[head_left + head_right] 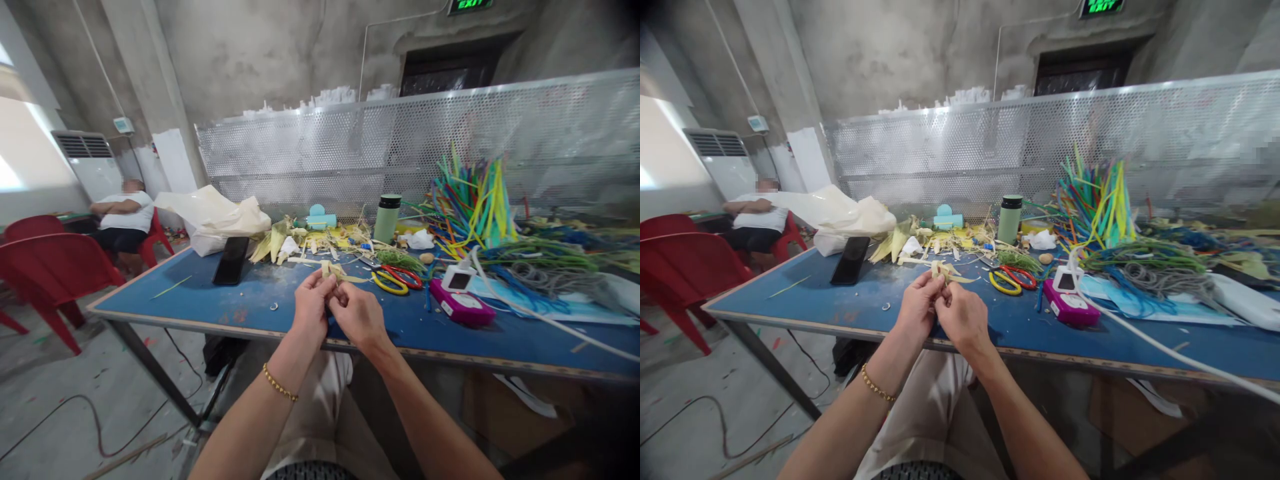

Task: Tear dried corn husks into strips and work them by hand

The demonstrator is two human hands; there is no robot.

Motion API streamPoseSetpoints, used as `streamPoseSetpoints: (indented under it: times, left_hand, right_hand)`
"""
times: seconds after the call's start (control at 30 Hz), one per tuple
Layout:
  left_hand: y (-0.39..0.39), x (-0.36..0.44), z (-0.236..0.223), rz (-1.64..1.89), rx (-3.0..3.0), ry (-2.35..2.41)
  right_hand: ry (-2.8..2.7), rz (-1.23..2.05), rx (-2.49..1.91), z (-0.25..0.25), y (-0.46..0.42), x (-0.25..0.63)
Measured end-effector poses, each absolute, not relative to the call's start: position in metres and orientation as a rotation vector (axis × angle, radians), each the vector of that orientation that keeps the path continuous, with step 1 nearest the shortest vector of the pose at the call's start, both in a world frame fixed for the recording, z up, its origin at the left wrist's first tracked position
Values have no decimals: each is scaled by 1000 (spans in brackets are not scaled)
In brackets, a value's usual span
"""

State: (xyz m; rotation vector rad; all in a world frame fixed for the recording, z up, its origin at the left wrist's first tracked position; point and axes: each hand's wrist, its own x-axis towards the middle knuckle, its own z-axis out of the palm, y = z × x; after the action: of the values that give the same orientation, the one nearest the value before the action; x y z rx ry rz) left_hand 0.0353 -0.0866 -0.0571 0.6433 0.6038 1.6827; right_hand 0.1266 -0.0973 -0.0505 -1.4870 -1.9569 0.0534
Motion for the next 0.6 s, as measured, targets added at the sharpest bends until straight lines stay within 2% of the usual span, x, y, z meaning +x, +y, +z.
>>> streamPoseSetpoints:
  times: [0.6]
  left_hand:
    - [-79, 28, -49, 1681, 723, 674]
  right_hand:
    - [-2125, 120, -1472, -52, -105, 129]
